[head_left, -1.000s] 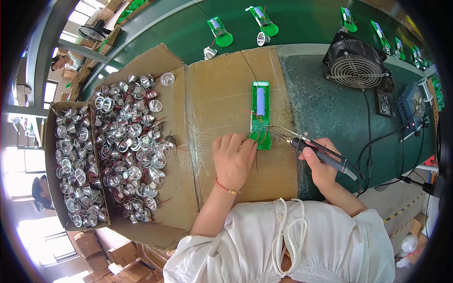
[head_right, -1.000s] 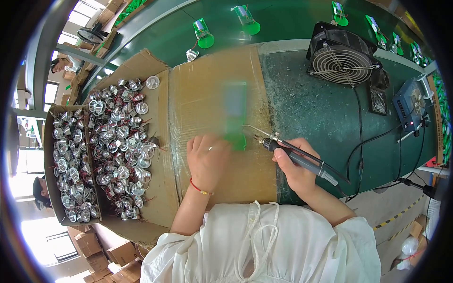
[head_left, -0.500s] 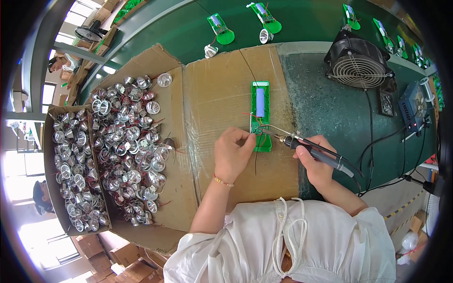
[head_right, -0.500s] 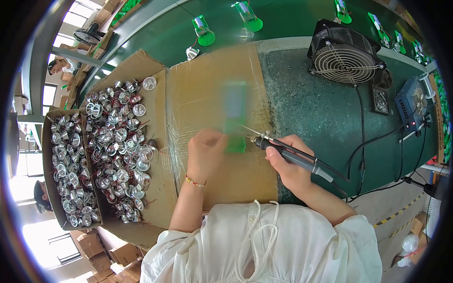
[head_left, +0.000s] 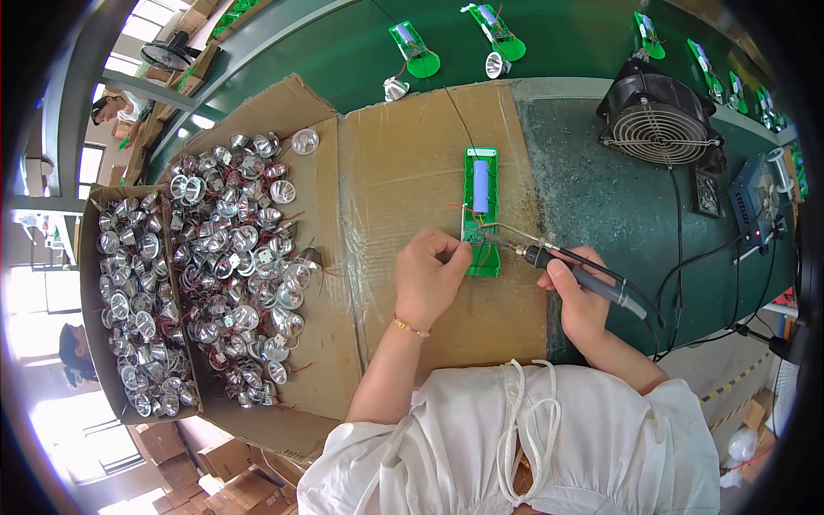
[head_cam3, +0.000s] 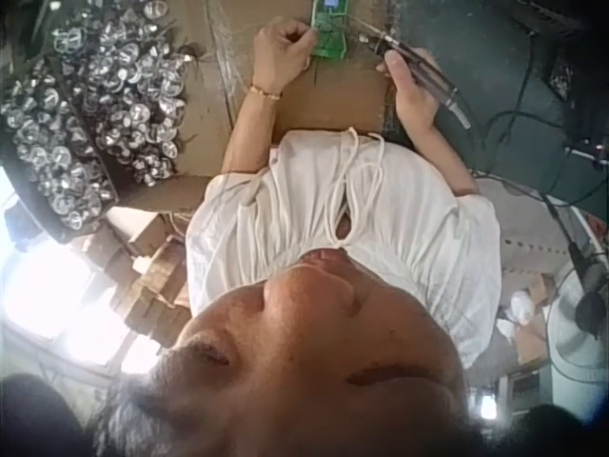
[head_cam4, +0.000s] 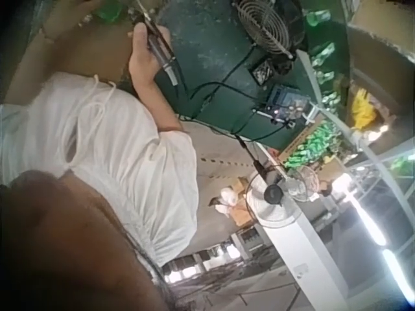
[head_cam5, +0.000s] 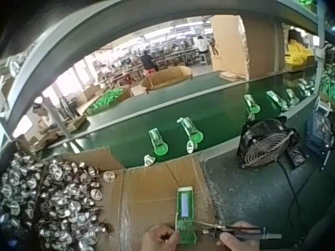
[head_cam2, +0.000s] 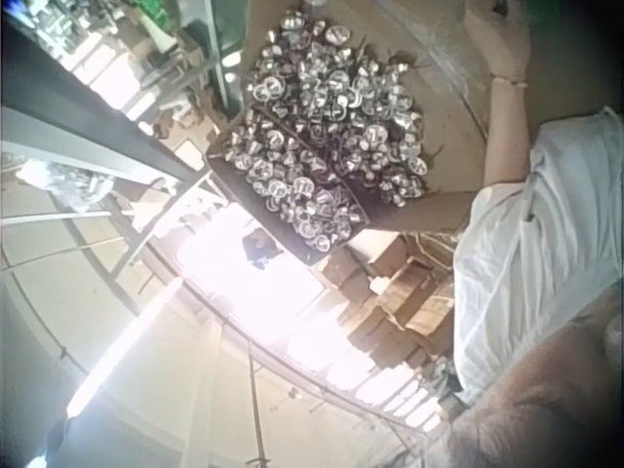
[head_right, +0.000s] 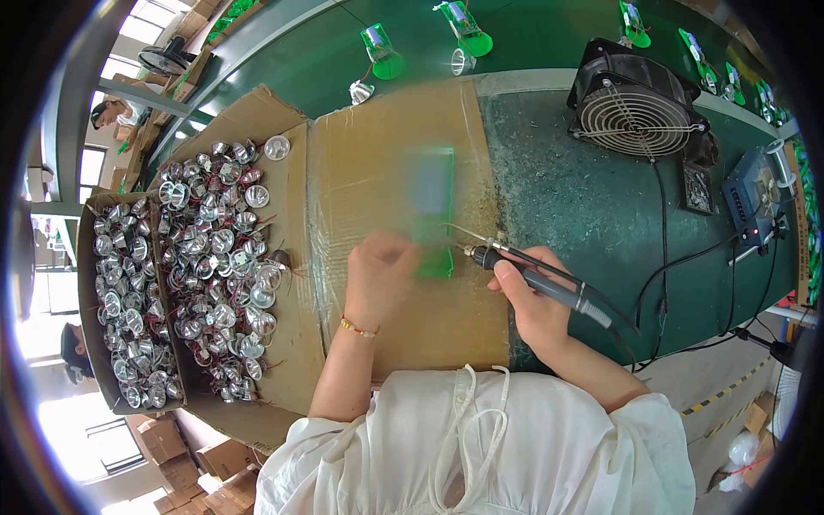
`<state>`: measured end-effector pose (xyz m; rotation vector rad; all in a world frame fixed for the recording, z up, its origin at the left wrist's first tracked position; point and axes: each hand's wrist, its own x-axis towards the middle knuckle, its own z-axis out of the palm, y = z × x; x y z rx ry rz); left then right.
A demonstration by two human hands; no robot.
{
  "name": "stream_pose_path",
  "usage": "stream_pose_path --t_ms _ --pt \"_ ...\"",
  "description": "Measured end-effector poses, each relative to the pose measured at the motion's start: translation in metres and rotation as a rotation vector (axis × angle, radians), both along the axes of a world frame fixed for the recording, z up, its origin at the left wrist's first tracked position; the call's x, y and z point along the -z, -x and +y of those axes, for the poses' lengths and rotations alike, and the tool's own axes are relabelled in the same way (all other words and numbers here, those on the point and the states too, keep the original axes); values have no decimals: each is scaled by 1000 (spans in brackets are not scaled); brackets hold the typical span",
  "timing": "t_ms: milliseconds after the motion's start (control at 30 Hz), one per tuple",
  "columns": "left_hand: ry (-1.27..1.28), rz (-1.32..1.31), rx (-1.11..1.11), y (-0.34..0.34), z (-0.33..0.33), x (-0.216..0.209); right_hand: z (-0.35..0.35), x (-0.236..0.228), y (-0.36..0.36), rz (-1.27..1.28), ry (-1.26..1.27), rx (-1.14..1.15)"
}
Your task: Soldering wires and components onto small circuit boards for portable lights.
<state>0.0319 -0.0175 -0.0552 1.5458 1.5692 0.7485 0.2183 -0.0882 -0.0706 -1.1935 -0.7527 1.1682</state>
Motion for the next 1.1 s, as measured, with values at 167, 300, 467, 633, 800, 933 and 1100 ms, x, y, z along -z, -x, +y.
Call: stream_pose_path --t_ms 167,300,467,633,800,933,1100 --pt "6 -10 -10 2 0 1 -7 -5 -5 -326 -221 5" --pt "-44 18 8 0 2 2 -12 -7 -15 -330 -146 1" --pt "-41 77 4 0 1 1 -16 -1 -28 -327 -208 62" --pt "42 -171 27 12 5 -27 -16 1 -48 -359 -150 129" --pt "22 223 235 12 20 -10 -7 1 -55 -339 -137 156" --pt "-26 55 17 37 85 -2 -7 -4 -70 -408 -153 225" --pt "-390 427 -55 57 233 -13 -23 -13 -102 -424 -121 370"
